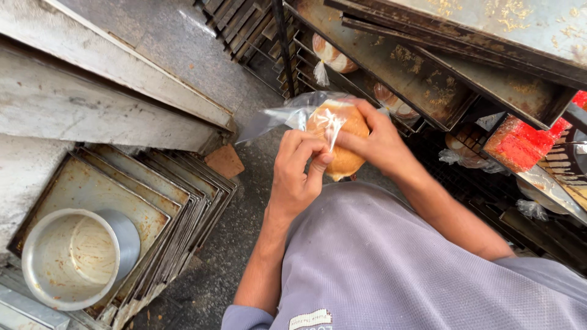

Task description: The person picks up bread rolls from metal trays, places them into plastic bags, and ties the bags closed with wire or string.

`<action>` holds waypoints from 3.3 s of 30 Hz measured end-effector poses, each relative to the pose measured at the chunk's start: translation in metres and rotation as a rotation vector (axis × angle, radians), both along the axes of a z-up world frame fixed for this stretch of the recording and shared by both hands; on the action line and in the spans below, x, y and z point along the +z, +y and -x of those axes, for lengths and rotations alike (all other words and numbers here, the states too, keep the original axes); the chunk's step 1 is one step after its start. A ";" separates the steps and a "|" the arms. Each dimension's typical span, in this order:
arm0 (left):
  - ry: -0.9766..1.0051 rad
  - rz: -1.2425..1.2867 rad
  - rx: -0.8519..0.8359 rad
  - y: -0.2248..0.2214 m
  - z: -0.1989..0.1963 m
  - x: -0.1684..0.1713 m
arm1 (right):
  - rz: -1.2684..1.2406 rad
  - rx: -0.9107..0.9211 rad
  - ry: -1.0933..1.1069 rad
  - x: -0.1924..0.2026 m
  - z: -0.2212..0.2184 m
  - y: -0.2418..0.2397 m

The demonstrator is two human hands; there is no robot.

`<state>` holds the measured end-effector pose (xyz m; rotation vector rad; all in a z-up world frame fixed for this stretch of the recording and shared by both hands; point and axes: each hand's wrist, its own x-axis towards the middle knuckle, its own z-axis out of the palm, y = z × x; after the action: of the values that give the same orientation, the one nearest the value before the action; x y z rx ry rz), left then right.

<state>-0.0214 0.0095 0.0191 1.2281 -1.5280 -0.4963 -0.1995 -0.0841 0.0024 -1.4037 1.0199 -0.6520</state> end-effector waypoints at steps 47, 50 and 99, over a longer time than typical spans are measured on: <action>-0.300 0.125 0.188 -0.018 0.030 -0.023 | -0.676 -0.182 -0.919 -0.043 -0.016 -0.009; -0.223 0.126 0.064 -0.020 0.039 -0.018 | -0.429 -0.402 -0.711 -0.074 0.002 -0.023; 0.217 0.001 -0.178 -0.041 0.089 0.001 | -0.389 0.125 -0.636 -0.077 -0.025 -0.010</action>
<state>-0.1100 -0.0313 0.0199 1.0061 -1.4567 -0.7217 -0.1749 -0.0938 -0.0742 -0.8242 0.5077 -0.6997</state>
